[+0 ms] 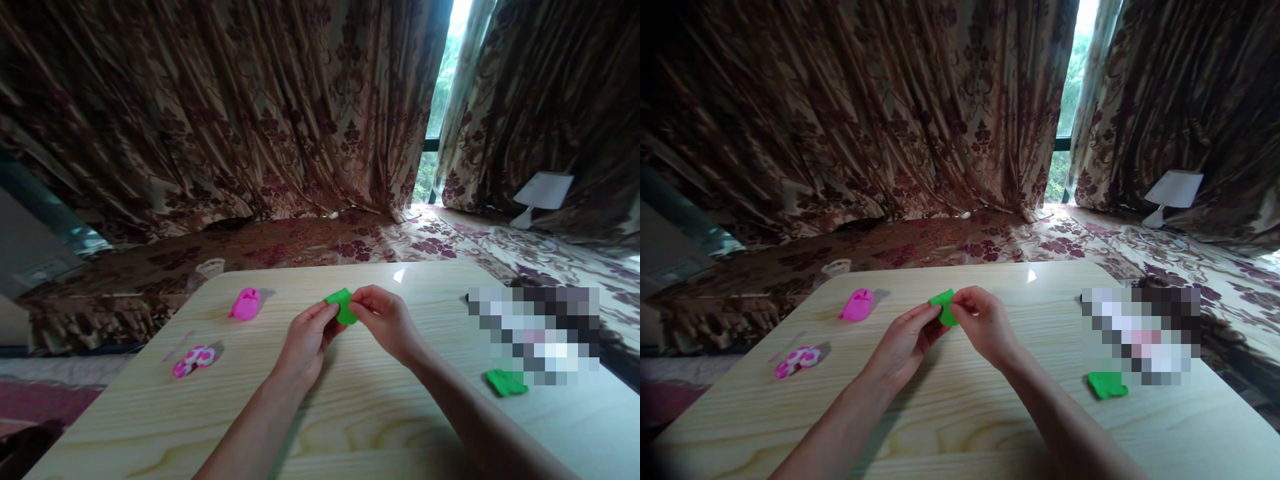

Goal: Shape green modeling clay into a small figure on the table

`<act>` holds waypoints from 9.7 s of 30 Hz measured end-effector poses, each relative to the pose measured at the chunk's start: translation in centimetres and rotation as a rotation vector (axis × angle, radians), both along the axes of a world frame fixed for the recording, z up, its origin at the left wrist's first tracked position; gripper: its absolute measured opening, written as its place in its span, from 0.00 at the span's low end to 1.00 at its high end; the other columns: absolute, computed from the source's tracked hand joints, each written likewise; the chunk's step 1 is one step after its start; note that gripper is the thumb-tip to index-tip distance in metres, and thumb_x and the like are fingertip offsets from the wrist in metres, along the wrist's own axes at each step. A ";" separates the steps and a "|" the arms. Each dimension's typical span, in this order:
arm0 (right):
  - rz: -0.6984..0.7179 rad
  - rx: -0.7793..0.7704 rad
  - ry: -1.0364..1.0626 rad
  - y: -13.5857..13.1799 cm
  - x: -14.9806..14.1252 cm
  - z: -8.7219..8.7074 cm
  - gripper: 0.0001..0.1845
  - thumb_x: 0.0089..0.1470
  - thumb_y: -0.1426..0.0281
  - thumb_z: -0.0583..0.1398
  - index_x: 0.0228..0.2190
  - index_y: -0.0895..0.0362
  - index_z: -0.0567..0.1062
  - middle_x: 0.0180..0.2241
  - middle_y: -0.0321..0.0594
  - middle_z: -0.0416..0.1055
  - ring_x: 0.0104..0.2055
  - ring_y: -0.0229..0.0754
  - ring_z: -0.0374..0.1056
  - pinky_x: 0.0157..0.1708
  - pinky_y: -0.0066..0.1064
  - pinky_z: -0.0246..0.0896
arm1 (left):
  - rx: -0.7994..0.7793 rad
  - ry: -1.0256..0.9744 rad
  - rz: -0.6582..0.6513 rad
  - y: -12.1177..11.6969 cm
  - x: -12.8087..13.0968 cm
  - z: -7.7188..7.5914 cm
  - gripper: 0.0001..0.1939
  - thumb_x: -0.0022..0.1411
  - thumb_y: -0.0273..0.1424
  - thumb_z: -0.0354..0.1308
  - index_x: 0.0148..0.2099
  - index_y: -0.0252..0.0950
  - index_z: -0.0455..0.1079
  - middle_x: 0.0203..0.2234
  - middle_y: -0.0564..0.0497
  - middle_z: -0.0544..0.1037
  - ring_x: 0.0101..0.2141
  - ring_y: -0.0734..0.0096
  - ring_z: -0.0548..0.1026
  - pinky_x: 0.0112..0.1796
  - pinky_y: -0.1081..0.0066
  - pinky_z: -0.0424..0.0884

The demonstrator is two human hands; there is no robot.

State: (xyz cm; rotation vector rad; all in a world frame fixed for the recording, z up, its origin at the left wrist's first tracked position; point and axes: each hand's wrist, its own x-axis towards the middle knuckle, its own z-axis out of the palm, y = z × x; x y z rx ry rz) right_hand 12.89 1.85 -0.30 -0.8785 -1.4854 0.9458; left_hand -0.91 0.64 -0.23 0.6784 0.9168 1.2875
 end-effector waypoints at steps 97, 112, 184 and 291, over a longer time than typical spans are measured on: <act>0.109 -0.214 -0.061 -0.7 -0.4 0.0 0.13 0.46 0.62 0.60 0.24 0.61 0.71 0.19 0.31 0.59 0.23 0.32 0.52 0.23 0.25 0.46 | 0.234 -0.127 -0.064 -0.4 0.4 0.8 0.12 0.55 0.34 0.56 0.41 0.35 0.71 0.38 0.49 0.77 0.39 0.68 0.74 0.40 0.70 0.67; 0.059 -0.214 -0.041 -0.6 -0.6 -0.4 0.17 0.50 0.59 0.57 0.23 0.61 0.72 0.18 0.32 0.58 0.23 0.32 0.52 0.22 0.25 0.46 | 0.181 -0.246 -0.076 -0.3 0.2 1.1 0.11 0.57 0.32 0.55 0.43 0.36 0.70 0.38 0.49 0.76 0.39 0.72 0.74 0.40 0.73 0.67; 0.100 -0.189 0.101 -0.6 -0.7 0.0 0.21 0.51 0.55 0.55 0.24 0.61 0.73 0.22 0.35 0.64 0.25 0.35 0.58 0.25 0.26 0.54 | 0.188 -0.086 -0.086 -0.7 0.6 0.5 0.11 0.54 0.32 0.59 0.40 0.34 0.73 0.35 0.48 0.78 0.36 0.70 0.74 0.35 0.73 0.68; 0.008 -0.077 -0.108 -0.4 1.0 1.4 0.15 0.53 0.63 0.54 0.28 0.58 0.76 0.23 0.36 0.68 0.28 0.36 0.63 0.28 0.27 0.57 | 0.175 0.294 -0.133 -0.3 -1.2 0.6 0.13 0.48 0.35 0.63 0.37 0.35 0.76 0.28 0.50 0.77 0.29 0.74 0.71 0.31 0.76 0.65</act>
